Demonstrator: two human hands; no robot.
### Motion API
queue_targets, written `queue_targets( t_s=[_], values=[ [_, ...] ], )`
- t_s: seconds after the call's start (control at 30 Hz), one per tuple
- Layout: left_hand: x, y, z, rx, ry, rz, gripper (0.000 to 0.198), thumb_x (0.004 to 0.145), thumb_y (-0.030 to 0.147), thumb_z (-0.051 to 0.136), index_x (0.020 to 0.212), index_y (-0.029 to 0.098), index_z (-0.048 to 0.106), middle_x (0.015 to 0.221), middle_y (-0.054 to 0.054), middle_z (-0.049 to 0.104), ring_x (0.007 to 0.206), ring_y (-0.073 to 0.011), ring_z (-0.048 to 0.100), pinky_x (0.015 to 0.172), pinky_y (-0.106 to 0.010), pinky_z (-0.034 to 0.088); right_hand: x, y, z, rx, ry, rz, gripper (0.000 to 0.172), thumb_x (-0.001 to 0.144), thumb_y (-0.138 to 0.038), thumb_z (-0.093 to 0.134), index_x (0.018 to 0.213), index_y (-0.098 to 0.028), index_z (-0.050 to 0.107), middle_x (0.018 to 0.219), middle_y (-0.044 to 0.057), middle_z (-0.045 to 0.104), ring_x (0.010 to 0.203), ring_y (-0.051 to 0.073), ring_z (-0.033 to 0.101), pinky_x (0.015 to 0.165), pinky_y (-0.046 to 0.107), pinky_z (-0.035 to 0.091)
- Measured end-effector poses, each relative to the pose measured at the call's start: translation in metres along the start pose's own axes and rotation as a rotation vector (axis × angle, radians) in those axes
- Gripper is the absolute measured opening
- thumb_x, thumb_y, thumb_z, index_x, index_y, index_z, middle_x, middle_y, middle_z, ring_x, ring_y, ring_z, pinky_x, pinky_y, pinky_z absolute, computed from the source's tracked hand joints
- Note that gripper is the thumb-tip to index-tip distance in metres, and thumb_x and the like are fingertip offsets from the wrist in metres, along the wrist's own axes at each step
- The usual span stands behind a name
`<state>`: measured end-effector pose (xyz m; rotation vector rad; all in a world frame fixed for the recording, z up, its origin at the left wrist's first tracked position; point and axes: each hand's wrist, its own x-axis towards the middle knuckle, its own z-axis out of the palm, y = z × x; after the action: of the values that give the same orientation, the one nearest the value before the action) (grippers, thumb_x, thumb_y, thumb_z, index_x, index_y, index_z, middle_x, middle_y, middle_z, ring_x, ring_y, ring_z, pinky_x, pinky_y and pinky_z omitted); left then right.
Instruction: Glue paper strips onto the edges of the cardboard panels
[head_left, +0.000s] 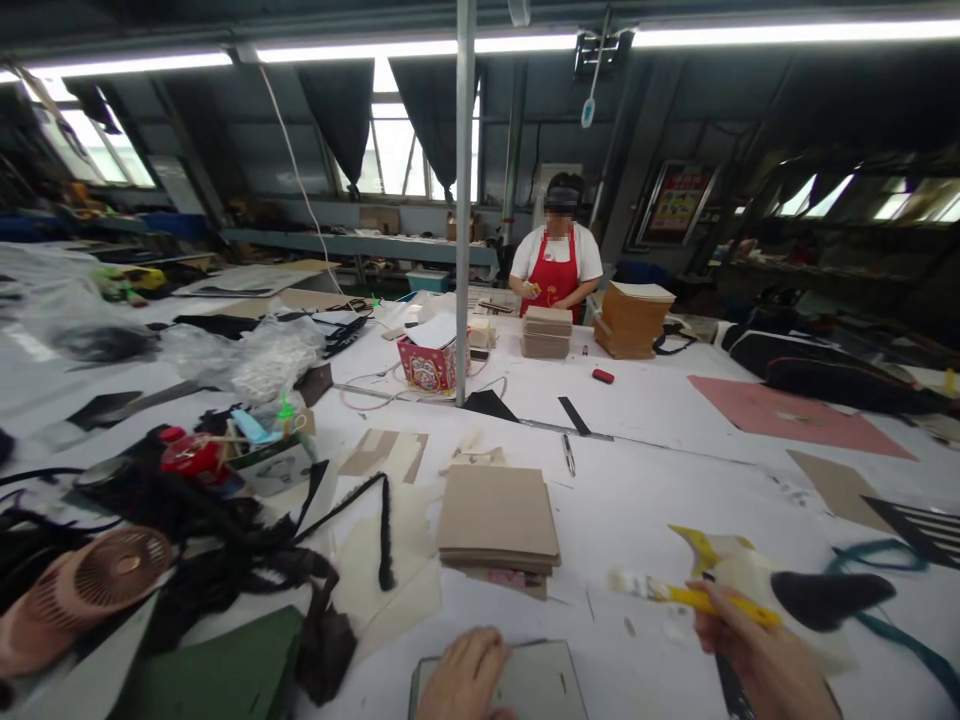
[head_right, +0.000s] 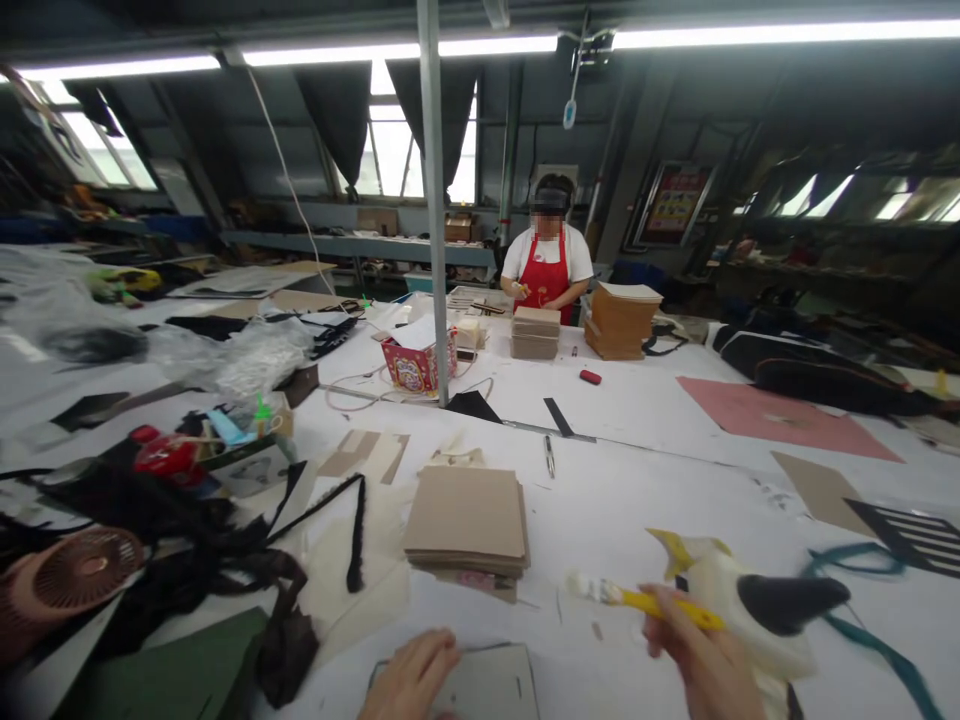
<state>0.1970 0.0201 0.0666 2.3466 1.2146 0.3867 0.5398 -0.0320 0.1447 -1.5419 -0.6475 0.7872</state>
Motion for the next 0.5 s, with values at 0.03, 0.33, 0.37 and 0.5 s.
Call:
queue_targets(
  t_s=[0.03, 0.33, 0.37, 0.5],
  values=[
    [0.016, -0.001, -0.006, -0.017, 0.003, 0.046, 0.05, 0.072, 0.034, 0.069, 0.119, 0.026, 0.055, 0.128, -0.005, 0.055, 0.12, -0.0239, 0.048, 0.104, -0.038, 0.04, 0.006, -0.012, 0.033, 0.043, -0.09, 0.004, 0.033, 0.076, -0.047, 0.065, 0.088, -0.017, 0.07, 0.063, 0.002, 0.059, 0.059, 0.015, 0.052, 0.054, 0.026, 0.047],
    [0.12, -0.011, 0.0, 0.154, 0.154, -0.045, 0.049, 0.08, 0.032, 0.056, 0.126, 0.019, 0.048, 0.132, -0.011, 0.05, 0.123, -0.0315, 0.043, 0.106, -0.053, 0.034, 0.05, -0.03, 0.252, -0.023, -0.635, -0.007, 0.034, 0.076, -0.048, 0.062, 0.076, -0.014, 0.061, 0.048, -0.002, 0.055, 0.042, 0.01, 0.047, 0.043, 0.022, 0.037],
    [0.123, -0.015, 0.004, 0.173, 0.157, -0.042, 0.048, 0.081, 0.032, 0.055, 0.127, 0.019, 0.048, 0.132, -0.011, 0.05, 0.122, -0.0316, 0.044, 0.104, -0.052, 0.036, 0.054, -0.024, 0.265, -0.055, -0.657, -0.001, 0.033, 0.076, -0.047, 0.062, 0.075, -0.014, 0.061, 0.046, -0.002, 0.054, 0.04, 0.009, 0.046, 0.042, 0.021, 0.037],
    [0.13, -0.028, 0.016, 0.249, 0.191, -0.038, 0.044, 0.084, 0.023, 0.05, 0.127, 0.02, 0.046, 0.127, -0.009, 0.054, 0.113, -0.0289, 0.051, 0.097, -0.048, 0.042, 0.069, -0.005, 0.3, -0.141, -0.693, 0.0, 0.028, 0.076, -0.04, 0.06, 0.069, -0.013, 0.062, 0.042, -0.002, 0.054, 0.035, 0.008, 0.044, 0.038, 0.02, 0.034]
  ],
)
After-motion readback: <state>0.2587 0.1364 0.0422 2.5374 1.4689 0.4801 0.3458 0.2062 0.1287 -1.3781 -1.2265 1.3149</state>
